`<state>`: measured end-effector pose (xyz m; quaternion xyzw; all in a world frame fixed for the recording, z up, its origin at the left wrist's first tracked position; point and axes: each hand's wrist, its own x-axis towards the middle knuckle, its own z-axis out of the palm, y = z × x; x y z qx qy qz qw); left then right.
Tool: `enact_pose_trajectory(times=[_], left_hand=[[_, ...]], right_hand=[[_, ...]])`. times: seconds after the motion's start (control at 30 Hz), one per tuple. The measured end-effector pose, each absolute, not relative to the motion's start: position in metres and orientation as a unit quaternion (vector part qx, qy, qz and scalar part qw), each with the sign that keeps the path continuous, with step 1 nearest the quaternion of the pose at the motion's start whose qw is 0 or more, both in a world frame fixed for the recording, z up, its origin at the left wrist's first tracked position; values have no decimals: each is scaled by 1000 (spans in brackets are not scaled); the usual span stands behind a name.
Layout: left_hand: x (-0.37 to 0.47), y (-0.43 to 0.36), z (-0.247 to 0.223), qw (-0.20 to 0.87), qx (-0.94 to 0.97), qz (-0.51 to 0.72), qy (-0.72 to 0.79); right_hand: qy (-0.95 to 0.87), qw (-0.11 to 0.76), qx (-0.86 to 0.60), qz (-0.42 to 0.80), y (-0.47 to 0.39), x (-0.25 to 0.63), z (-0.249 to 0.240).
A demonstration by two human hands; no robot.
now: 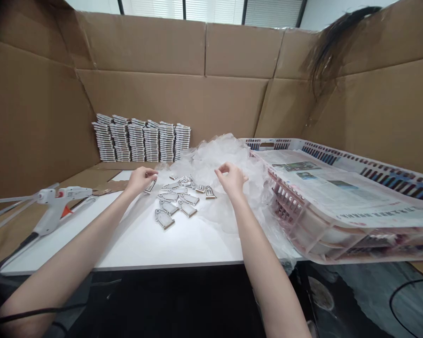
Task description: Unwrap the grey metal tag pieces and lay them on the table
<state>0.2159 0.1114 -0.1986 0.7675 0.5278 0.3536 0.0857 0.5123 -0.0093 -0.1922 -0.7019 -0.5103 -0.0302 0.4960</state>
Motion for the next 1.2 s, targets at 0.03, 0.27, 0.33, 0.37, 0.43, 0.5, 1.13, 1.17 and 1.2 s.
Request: enact_pose_trajectory(times=[0.03,0.27,0.33,0.37,0.43,0.5,1.13,1.17,1.2], left_hand=[[217,110,-197,107,757,388,515],[231,86,-183,231,752,502,358],[236,78,-181,318,755,481,314],[239,75,-181,362,755,464,290],[243,69,-181,432,750,434,250],[246,65,-181,466,744,422,226],[268,46,-193,385,825,380,163],[269,46,-194,383,826,382,160],[269,46,-195,382,826,384,157]], right_hand=[[-509,509,-694,-28,-9,511,-192],[-461,536,-675,-212,-19,495,-184],[-451,555,-651,-255,-21,492,-182],[-459,568,-633,-258,-21,491,-181],[-509,599,-581,-213,-20,489,-181],[-583,617,-519,-100,-16,486,-184],[-704,547,-443,92,-4,463,-208],[-703,547,-445,89,-3,463,-209],[-702,547,-447,87,-3,462,-209]])
